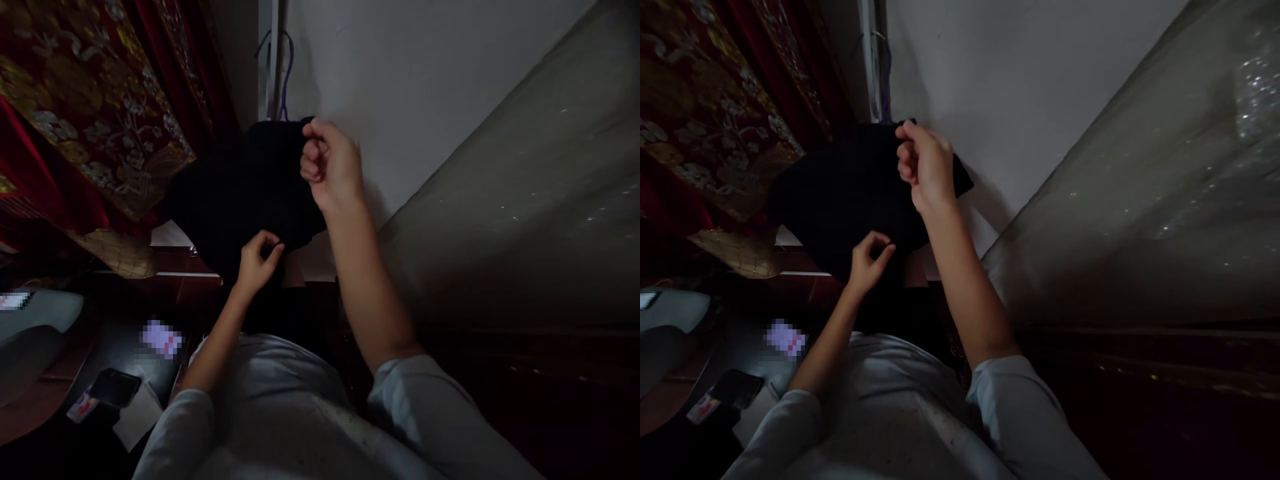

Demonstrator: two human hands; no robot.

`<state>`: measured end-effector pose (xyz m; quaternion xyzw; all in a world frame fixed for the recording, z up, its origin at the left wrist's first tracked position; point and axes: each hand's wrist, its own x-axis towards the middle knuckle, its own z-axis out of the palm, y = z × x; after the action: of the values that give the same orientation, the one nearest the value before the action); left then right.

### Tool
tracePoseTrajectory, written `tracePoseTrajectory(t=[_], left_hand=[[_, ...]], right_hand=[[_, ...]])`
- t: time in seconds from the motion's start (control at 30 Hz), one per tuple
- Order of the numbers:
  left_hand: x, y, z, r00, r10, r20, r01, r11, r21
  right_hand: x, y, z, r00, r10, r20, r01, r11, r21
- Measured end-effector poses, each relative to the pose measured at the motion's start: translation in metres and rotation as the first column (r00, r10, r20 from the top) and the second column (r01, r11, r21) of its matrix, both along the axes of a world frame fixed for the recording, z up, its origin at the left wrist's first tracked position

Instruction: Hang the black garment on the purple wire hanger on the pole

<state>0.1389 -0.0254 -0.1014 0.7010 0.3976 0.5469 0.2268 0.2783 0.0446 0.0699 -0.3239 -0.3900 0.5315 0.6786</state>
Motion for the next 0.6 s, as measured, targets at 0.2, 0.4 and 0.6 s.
tracePoseTrajectory(t=[0.2,0.4,0.6], left_hand=[[-0.005,0.041,0.111,0.999,-0.034,-0.001,0.031,0.907,0.419],[-0.013,0.061,0.142,0.997,-0.071,-0.042,0.081,0.955,0.285],[-0.052,0.043,0.183,0.970,0.169,0.174,-0.226,0.888,0.401]], right_hand=[[-0.008,-0.031,-0.033,0.967,-0.033,0.251,-0.017,0.981,0.194],[-0.005,-0.033,-0.035,0.918,-0.164,0.361,0.045,0.947,0.317],[-0.012,-0.010,-0.096,0.817,-0.323,0.477,0.214,0.939,0.269]])
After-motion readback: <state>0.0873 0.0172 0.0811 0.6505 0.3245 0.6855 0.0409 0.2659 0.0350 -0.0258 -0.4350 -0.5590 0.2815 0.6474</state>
